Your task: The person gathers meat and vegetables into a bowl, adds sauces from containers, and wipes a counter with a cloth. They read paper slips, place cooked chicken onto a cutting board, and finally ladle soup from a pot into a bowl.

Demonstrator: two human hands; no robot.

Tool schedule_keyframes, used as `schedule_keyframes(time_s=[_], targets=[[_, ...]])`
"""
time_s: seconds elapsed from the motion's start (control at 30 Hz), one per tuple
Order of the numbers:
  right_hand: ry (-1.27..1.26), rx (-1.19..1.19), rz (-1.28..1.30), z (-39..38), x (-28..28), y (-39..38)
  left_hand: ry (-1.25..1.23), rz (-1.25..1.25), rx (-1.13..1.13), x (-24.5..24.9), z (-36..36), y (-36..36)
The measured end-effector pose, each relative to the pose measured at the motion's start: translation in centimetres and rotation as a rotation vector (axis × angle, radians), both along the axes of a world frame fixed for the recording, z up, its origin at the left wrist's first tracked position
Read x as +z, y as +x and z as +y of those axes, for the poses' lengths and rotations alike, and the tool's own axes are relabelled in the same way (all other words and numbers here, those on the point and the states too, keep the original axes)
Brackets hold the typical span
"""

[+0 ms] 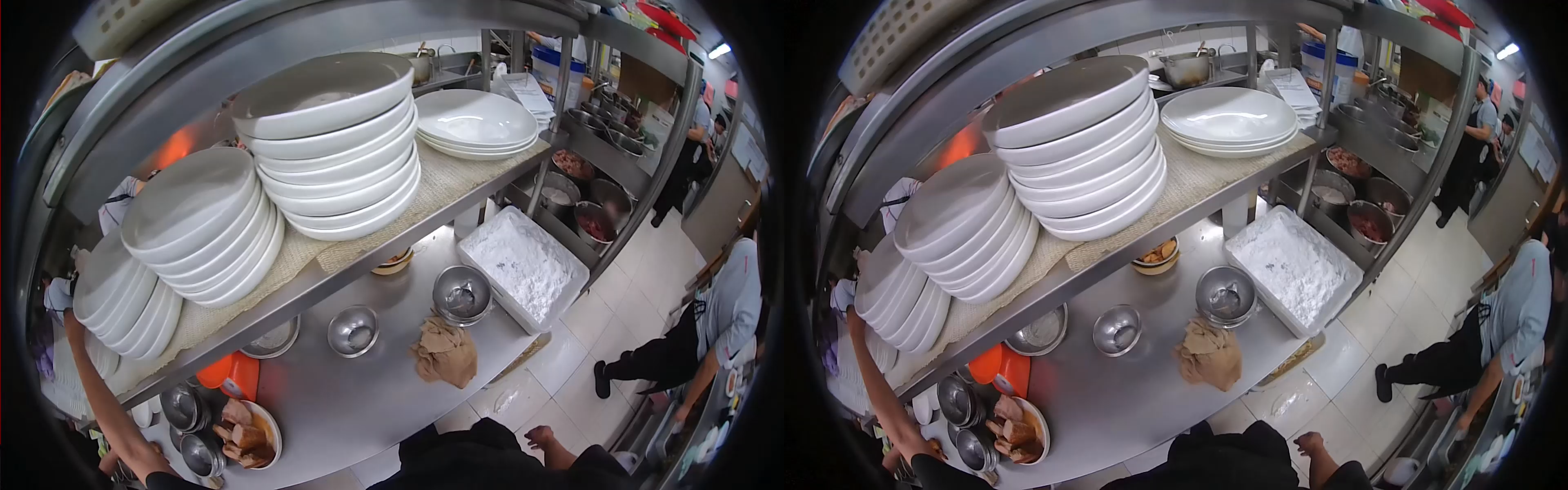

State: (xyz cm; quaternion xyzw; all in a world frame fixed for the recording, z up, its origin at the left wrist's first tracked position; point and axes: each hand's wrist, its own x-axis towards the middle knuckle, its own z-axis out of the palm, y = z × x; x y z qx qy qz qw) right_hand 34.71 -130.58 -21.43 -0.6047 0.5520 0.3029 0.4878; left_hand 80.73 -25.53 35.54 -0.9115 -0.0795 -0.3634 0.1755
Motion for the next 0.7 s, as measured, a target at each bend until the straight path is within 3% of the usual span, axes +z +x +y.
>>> schedule_keyframes(time_s=[0.1, 0.13, 0.2, 0.27, 0.3, 0.33, 0.37, 0.43, 0.5, 0.53, 0.57, 0.6, 0.63, 0.67, 0.7], targets=[[-0.069, 0.115, 0.022, -0.7, 0.4, 0.0, -0.11, 0.055, -0.141, 0.2, -5.6, -2.9], [-0.094, 0.195, 0.023, -1.3, -0.2, 0.6, 0.038, 0.004, -0.13, -0.7, -4.0, -2.5], [-0.036, 0.3, 0.03, -2.3, -2.1, 0.6, 0.0, -0.089, 0.052, -1.5, -1.4, -2.1], [-0.039, 0.345, 0.067, -2.6, -2.7, 1.0, 0.198, -0.197, 0.235, -1.6, -2.9, -2.8], [0.02, 0.564, 0.041, -4.6, -6.7, 0.0, 0.214, -0.222, 0.356, -0.4, -8.3, -4.1], [-0.036, 0.227, 0.084, -2.6, -2.6, 1.5, 0.151, -0.267, 0.467, 0.8, -14.4, -5.5], [-0.033, 0.097, 0.007, -1.8, -1.8, 1.5, 0.123, -0.311, 0.557, 1.1, -13.4, -5.8], [-0.049, 0.128, 0.022, -1.4, -0.5, 2.4, 0.15, -0.403, 0.573, 1.8, -14.0, -7.6], [-0.213, 1.075, -0.044, -2.7, 0.2, 2.4, 0.168, -0.488, 0.548, 1.8, -11.0, -10.2], [-0.219, 1.07, -0.04, -4.0, -2.1, 1.5, 0.188, -0.562, 0.486, 1.7, -10.9, -11.1], [-0.352, 1.279, -0.108, -5.3, -4.2, 0.8, 0.164, -0.637, 0.395, 1.5, -11.0, -13.0], [-0.481, 1.48, -0.17, -6.6, -5.9, -0.9, 0.301, -0.722, 0.225, 0.4, -8.5, -15.7], [-0.48, 1.456, -0.154, -6.2, -4.1, -1.3, 0.5, -0.593, 0.404, -1.8, -2.1, -19.6], [-0.361, 0.975, -0.116, -4.5, 0.0, 0.2, 0.125, -0.716, 0.255, -2.4, -10.3, -23.3], [-0.236, 0.491, -0.086, -3.1, 3.0, 1.4, 0.088, -0.84, 0.138, -2.7, -18.0, -26.3]])
